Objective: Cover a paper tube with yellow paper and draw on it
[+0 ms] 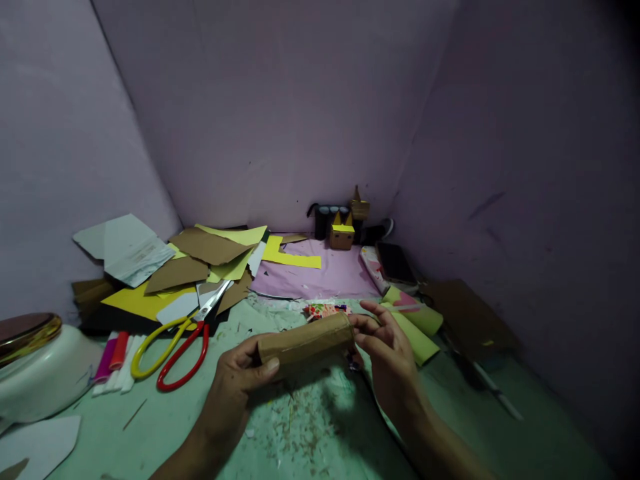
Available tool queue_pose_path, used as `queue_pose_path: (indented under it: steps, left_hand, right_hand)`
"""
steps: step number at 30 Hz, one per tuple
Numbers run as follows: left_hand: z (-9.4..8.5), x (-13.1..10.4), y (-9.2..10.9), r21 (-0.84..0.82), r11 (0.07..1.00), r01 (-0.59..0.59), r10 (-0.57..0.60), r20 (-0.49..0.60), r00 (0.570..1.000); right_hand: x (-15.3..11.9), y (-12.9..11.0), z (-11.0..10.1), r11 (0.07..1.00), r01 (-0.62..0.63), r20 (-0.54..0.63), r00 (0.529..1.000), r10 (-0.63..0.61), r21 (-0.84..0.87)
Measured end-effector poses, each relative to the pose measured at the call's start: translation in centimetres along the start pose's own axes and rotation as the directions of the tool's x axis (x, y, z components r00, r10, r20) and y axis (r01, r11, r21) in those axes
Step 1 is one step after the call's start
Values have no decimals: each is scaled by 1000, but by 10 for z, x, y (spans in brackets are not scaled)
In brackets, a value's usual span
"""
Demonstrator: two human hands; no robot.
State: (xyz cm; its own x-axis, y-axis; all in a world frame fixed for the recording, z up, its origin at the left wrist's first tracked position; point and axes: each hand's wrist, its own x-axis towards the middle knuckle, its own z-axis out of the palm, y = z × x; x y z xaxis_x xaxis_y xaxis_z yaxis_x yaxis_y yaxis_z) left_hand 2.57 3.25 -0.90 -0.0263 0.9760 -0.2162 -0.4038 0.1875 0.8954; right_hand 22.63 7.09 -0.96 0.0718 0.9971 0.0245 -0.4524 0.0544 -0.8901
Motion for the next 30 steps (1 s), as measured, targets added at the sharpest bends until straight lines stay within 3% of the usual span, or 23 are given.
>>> queue_pose_path:
  steps: [7,13,30]
  left_hand:
    - [-1,1,-1,21,1000,-21,21,-18,1000]
    - [-1,2,0,22,999,-33,34,-76,997]
    - [-3,3,-1,12,999,-35,36,-147,988]
  right_hand:
    - [-3,-7,5,999,-2,-95,995,5,36]
    - [-1,-13,6,991,87,-152,986,-71,102]
    - [-2,-13,8,987,109,-178,980,-87,115]
